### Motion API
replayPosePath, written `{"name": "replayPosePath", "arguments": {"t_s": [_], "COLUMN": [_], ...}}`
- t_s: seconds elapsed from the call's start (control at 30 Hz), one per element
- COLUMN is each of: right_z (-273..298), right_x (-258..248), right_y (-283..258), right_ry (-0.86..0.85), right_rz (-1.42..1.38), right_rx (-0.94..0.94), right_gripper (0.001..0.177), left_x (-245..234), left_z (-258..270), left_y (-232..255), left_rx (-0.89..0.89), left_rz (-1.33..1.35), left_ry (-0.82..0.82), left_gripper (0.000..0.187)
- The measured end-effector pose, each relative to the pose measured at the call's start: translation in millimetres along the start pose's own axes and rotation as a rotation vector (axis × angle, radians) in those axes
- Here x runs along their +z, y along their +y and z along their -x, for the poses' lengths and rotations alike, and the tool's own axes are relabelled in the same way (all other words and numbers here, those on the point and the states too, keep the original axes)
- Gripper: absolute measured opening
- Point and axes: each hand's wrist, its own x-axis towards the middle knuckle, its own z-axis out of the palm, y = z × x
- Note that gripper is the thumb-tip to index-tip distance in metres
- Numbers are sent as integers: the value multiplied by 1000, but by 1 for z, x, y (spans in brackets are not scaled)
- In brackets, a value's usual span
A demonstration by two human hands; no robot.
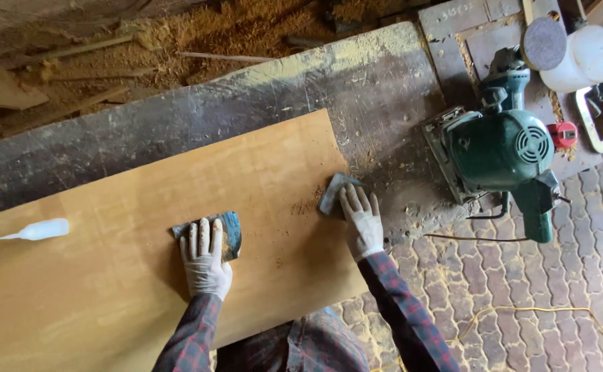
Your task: The person sands a rectangular wooden board with a sanding block, then applies a liquid from a small bottle and continues sanding. They repeatedly wipe away sawdust with a cloth while working on the board's surface.
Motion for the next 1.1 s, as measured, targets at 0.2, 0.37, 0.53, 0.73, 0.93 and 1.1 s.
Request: {"name": "replayPosePath", "arguments": {"t_s": [0.2,0.37,0.53,0.73,0.93,1.1], "right_z": [-2,9,0,-36,-32,-20], "right_x": [-6,8,0,-34,-3,2], "right_y": [1,4,5,13,-2,3], "right_ry": [-52,-6,23,102,-67,-28], "right_rz": [-4,-40,8,-352,-50,39], "right_rx": [59,37,-4,-80,-213,-243], "right_gripper": [64,61,63,55,55,60], "left_x": [1,0,-2,-6,1,0], "left_z": [-2,-6,-5,-5,-3,-2], "left_y": [1,1,1,4,0,3], "left_rx": [-2,-18,-29,-11,6,-28], "left_rz": [2,29,11,46,23,-3], "left_ry": [36,-12,-11,11,22,17], "left_gripper": [90,94,93,92,89,89]}}
